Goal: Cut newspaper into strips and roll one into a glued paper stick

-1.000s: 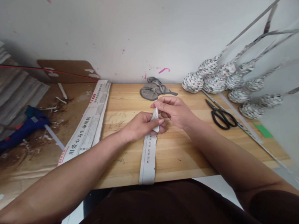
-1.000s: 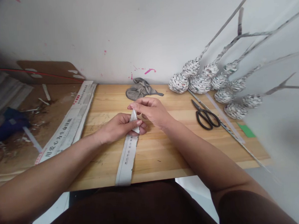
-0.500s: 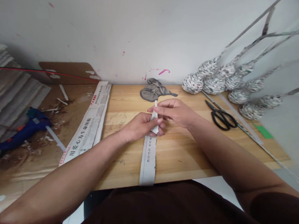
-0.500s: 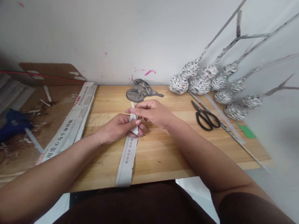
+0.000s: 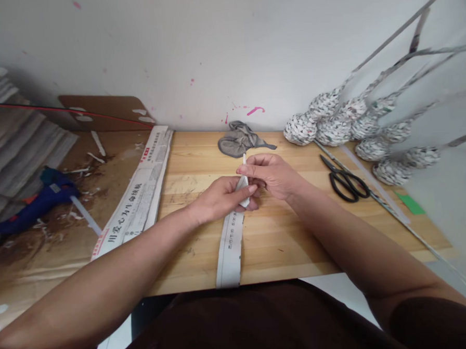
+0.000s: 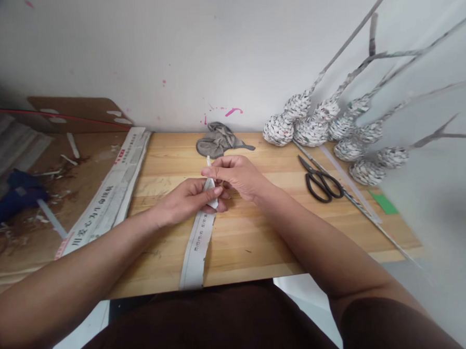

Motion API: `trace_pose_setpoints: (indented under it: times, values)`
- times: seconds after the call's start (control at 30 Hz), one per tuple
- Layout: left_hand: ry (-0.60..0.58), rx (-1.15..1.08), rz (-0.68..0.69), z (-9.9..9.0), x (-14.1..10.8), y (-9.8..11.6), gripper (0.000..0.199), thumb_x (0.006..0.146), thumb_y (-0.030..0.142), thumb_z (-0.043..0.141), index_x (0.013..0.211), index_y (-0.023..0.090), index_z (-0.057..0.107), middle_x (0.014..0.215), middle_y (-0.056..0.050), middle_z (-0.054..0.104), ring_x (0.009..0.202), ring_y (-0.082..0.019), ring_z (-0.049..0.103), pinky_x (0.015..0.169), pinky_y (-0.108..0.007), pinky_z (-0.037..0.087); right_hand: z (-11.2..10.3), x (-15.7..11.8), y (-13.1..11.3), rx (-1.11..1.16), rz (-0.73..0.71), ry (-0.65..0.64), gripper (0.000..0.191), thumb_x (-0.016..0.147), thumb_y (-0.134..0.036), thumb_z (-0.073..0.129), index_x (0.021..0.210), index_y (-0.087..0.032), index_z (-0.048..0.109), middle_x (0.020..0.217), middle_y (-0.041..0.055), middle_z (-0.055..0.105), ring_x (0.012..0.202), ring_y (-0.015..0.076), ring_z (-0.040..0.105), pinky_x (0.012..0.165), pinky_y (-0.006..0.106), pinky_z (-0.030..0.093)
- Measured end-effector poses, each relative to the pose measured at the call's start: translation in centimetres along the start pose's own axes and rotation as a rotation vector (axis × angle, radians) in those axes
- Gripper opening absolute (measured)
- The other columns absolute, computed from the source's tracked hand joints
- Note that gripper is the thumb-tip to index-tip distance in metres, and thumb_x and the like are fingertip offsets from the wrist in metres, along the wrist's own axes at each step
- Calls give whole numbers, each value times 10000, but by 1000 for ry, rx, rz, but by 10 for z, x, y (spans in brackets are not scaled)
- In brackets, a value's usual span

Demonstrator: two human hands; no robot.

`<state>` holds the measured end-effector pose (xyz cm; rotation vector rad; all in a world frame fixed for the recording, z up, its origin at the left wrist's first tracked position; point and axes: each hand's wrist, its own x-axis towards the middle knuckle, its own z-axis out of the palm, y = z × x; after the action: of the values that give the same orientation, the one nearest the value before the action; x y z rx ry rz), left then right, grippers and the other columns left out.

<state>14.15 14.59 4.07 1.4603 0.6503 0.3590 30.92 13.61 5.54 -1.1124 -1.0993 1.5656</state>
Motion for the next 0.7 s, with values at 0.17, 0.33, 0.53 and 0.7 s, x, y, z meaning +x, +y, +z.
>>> trace_pose_setpoints:
  times: [0.17, 0.33, 0.53, 0.7]
  values:
    - [-35, 2, -13, 2, -2, 5, 387, 943, 477, 519, 993, 130, 683, 916, -101, 729, 906, -190, 689, 811, -322, 559, 1, -2, 0, 13, 16, -41, 405, 648, -410, 863, 619, -186, 527, 456, -68, 567, 306, 61, 438, 280, 178, 310]
    - [-71, -146, -24, 2, -1, -1, 388, 922, 482, 564, 1031, 130, 687, 900, -94, 723, 883, -196, 690, 758, -337, 583, 4, -3, 2, 29, -2, 0, 462, 607, -413, 890, 607, -195, 483, 448, -93, 498, 323, 39, 364, 300, 177, 247]
    - [1, -304, -67, -1, 3, -7, 367, 907, 453, 609, 979, 105, 699, 827, -100, 741, 795, -170, 697, 749, -313, 571, -17, 14, 8, -338, -238, 215, 468, 804, -641, 635, 799, -175, 679, 715, 14, 639, 603, 115, 551, 474, 224, 371]
    - [27, -335, -76, -5, 4, -5, 326, 942, 412, 568, 1000, 114, 686, 828, -89, 747, 801, -171, 712, 733, -297, 570, -45, 55, 6, -1143, -344, 509, 592, 722, -565, 751, 1094, -116, 647, 1068, 146, 677, 969, 278, 619, 829, 386, 472]
